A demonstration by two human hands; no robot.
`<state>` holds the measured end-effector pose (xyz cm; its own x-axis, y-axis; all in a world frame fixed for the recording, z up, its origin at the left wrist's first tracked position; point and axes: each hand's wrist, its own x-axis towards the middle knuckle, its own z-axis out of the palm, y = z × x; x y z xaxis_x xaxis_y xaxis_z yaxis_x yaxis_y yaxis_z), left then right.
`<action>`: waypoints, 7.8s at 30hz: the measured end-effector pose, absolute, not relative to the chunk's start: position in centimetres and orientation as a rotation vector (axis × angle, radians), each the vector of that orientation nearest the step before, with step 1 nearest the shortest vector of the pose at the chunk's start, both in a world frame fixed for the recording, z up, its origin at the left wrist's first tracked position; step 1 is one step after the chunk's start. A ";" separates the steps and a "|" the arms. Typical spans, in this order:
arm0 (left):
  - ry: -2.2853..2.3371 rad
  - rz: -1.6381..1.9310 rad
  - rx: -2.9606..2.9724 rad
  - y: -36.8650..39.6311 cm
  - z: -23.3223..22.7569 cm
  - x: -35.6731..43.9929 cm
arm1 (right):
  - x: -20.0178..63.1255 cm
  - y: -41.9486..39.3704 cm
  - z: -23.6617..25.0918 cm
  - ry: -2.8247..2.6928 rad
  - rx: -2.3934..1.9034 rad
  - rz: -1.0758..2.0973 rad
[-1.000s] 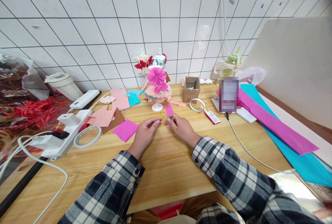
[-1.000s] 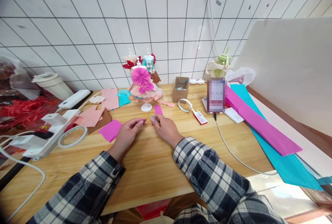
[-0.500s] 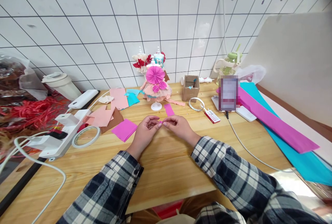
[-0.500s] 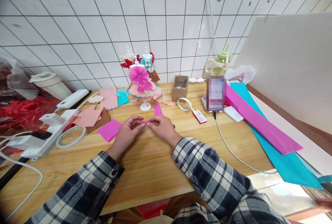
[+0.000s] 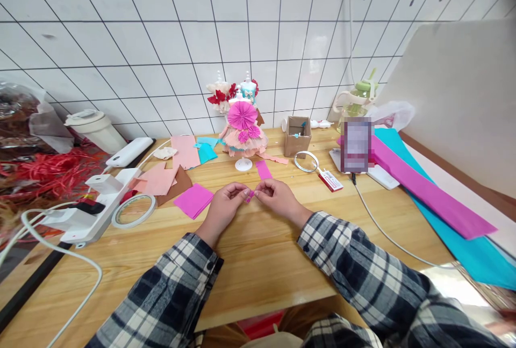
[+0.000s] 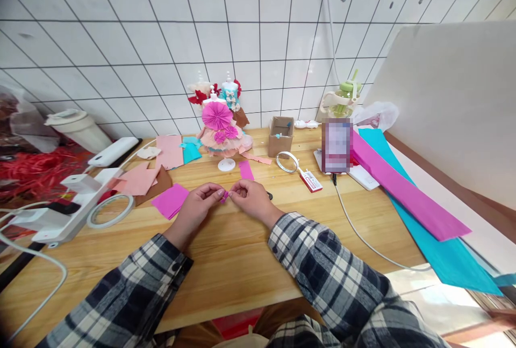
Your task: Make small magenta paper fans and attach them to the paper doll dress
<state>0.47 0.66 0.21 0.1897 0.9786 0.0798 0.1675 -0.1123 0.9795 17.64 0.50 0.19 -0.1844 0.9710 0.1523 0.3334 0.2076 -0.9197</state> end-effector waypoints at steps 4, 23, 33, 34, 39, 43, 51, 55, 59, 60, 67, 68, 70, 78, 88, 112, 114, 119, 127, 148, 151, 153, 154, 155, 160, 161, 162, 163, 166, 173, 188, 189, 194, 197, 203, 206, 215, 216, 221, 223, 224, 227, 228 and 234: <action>1.107 1.089 1.250 0.7 -0.2 0.6 | 17.5 0.7 0.1 -1.556 -1.230 1.089; 1.037 0.864 1.258 0.3 0.5 0.4 | 17.8 0.6 -0.1 -1.601 -1.208 1.061; 1.120 1.006 1.269 0.7 0.8 0.4 | 17.8 0.4 -0.3 -1.568 -1.206 1.316; 1.142 0.990 1.308 0.7 0.8 0.3 | 18.0 0.5 -0.4 -1.608 -1.210 1.277; 1.180 0.878 1.526 0.6 1.1 0.1 | 18.6 1.0 -0.7 -1.904 -1.247 0.966; 1.122 0.859 1.532 0.4 1.4 -0.1 | 18.7 1.0 -0.8 -1.995 -1.222 0.896; 1.060 0.850 1.414 0.6 0.7 -0.1 | 18.4 0.7 -0.4 -1.976 -1.263 0.821; 1.033 0.774 1.498 0.4 1.1 -0.5 | 18.7 0.5 0.1 -2.193 -1.182 0.633; 1.003 0.707 1.539 0.3 1.5 -0.7 | 18.9 0.3 0.3 -2.336 -1.168 0.493; 1.009 0.729 1.548 0.3 1.5 -0.7 | 19.0 0.2 0.4 -2.337 -1.167 0.486; 1.082 0.881 1.373 0.6 0.4 -0.1 | 18.5 0.1 0.7 -2.150 -1.213 0.470; 1.103 0.884 1.383 0.5 0.2 0.1 | 18.4 0.0 0.8 -2.122 -1.223 0.477; 1.133 0.903 1.408 0.4 0.1 0.3 | 18.3 -0.1 0.8 -2.063 -1.234 0.525; 0.951 0.785 1.456 0.1 1.1 -0.4 | 18.9 0.2 0.8 -1.780 -0.906 1.336; 0.955 0.647 1.657 0.5 1.2 -1.1 | 19.0 0.5 0.5 -1.609 -0.864 1.641; 1.097 0.736 2.345 0.4 2.3 -0.9 | 18.6 0.7 -0.2 -1.798 -1.110 1.024; 1.098 0.757 2.403 0.4 2.2 -0.9 | 18.6 0.6 -0.3 -1.793 -1.122 1.032; 1.126 0.788 2.490 0.3 1.9 -0.9 | 18.5 0.5 -0.2 -1.867 -1.113 0.929; 1.100 0.787 2.522 0.7 2.1 -1.0 | 18.2 0.3 -0.4 -1.853 -1.110 0.988; 1.464 0.940 1.860 0.7 0.8 -0.7 | 21.3 1.8 0.4 -2.172 -1.823 0.342; 1.409 0.960 1.679 0.7 0.8 -0.5 | 20.8 1.4 1.1 -2.106 -1.737 0.399; 1.364 0.965 1.576 0.7 0.7 -0.5 | 20.1 0.9 1.3 -2.086 -1.653 0.475; 1.344 0.966 1.537 0.7 0.7 -0.4 | 19.7 0.6 1.3 -2.085 -1.609 0.515; 1.326 0.969 1.505 0.7 0.6 -0.4 | 19.3 0.2 1.3 -2.088 -1.567 0.555; 1.258 0.982 1.407 0.7 0.4 -0.4 | 17.8 -0.7 0.8 -2.138 -1.447 0.695; 1.255 0.984 1.402 0.7 0.5 -0.4 | 17.7 -0.7 0.7 -2.141 -1.450 0.700; 1.254 0.983 1.403 0.7 0.5 -0.4 | 17.7 -0.7 0.7 -2.140 -1.452 0.704; 1.257 0.979 1.409 0.7 0.5 -0.4 | 17.7 -0.7 0.7 -2.138 -1.452 0.706; 1.272 0.958 1.427 0.6 0.7 -0.3 | 17.8 -0.6 0.7 -2.130 -1.434 0.711; 1.266 0.910 1.492 0.6 0.8 -0.2 | 17.9 -0.5 0.5 -2.124 -1.385 0.742; 1.237 0.943 1.411 0.5 0.4 -0.1 | 17.9 -0.4 0.3 -2.126 -1.337 0.744; 1.231 0.948 1.398 0.5 0.4 -0.1 | 17.9 -0.4 0.3 -2.130 -1.327 0.749; 1.237 0.928 1.438 0.5 0.5 -0.2 | 18.0 -0.4 0.2 -2.142 -1.313 0.748; 1.271 0.913 1.523 0.5 0.6 -0.1 | 18.0 -0.3 0.1 -2.135 -1.295 0.743; 1.272 0.917 1.557 0.4 0.9 0.2 | 17.9 0.1 -0.4 -2.038 -1.285 0.824; 1.274 0.913 1.564 0.4 0.9 0.2 | 17.9 0.2 -0.5 -1.999 -1.281 0.859; 1.248 0.928 1.572 0.7 0.4 -0.2 | 17.6 0.1 -0.1 -1.786 -1.211 1.177; 1.244 0.933 1.572 0.7 0.3 -0.2 | 17.6 0.1 0.0 -1.769 -1.201 1.206; 1.219 0.949 1.555 0.8 0.0 -0.2 | 17.5 -0.1 0.1 -1.701 -1.207 1.287; 1.212 0.953 1.541 0.8 -0.1 -0.1 | 17.5 -0.2 0.3 -1.673 -1.209 1.316; 1.209 0.957 1.531 0.8 -0.1 -0.1 | 17.5 -0.3 0.3 -1.661 -1.208 1.328; 1.204 0.974 1.504 0.7 0.1 0.0 | 17.4 -0.4 0.6 -1.638 -1.204 1.352; 1.204 0.979 1.502 0.6 0.1 0.1 | 17.4 -0.4 0.7 -1.633 -1.204 1.357; 1.218 0.983 1.481 0.4 0.3 0.2 | 17.3 -0.4 0.9 -1.636 -1.224 1.352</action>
